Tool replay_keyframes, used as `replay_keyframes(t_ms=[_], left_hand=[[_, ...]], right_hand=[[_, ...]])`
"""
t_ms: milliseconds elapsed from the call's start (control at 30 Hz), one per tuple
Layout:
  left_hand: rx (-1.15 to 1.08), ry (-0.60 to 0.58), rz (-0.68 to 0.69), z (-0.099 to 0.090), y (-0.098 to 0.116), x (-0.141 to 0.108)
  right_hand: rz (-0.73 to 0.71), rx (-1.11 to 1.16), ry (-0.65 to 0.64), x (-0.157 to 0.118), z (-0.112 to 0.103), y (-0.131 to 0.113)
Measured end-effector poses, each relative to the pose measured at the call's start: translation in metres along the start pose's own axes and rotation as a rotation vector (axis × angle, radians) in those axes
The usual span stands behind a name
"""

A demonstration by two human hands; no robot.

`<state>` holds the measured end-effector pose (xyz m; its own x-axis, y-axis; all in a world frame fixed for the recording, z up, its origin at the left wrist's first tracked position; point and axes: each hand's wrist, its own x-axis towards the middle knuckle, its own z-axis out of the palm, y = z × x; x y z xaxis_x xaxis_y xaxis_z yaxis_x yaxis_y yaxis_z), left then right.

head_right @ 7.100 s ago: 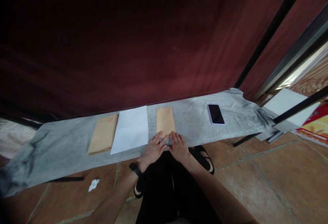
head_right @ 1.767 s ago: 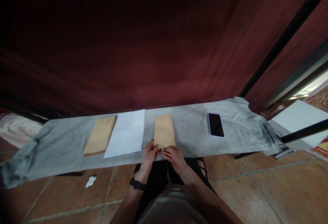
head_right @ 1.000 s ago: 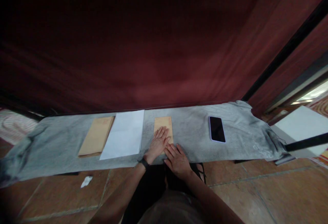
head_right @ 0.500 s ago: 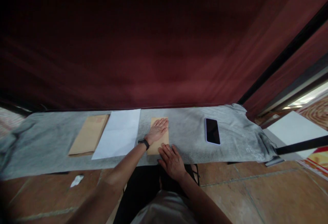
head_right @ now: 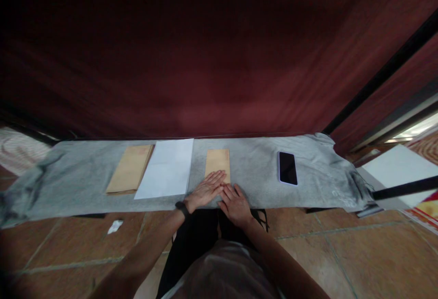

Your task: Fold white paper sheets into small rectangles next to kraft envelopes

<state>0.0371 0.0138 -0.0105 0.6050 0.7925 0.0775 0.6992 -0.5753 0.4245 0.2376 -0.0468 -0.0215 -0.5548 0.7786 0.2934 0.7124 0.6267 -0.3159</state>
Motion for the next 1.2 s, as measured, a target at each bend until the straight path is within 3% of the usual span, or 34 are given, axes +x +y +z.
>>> replay_keyframes(t_ms=[233, 467, 667, 1000, 1200], left_hand=[[0.077, -0.021, -0.039, 0.001, 0.015, -0.043], [0.197, 0.071, -0.046, 0.007, 0.025, -0.080], [0.212, 0.116, -0.068, 0.012, 0.029, -0.083], [0.323, 0.087, -0.073, 0.010, 0.032, -0.098], [0.394, 0.072, -0.088, 0.013, 0.034, -0.097]], right_hand=[[-0.017, 0.008, -0.017, -0.002, -0.006, 0.001], [0.003, 0.010, -0.003, -0.002, -0.006, -0.009], [0.011, 0.050, -0.009, -0.004, 0.003, -0.029], [0.042, -0.059, 0.001, -0.035, -0.013, 0.007], [0.008, -0.104, 0.014, -0.021, -0.012, -0.005]])
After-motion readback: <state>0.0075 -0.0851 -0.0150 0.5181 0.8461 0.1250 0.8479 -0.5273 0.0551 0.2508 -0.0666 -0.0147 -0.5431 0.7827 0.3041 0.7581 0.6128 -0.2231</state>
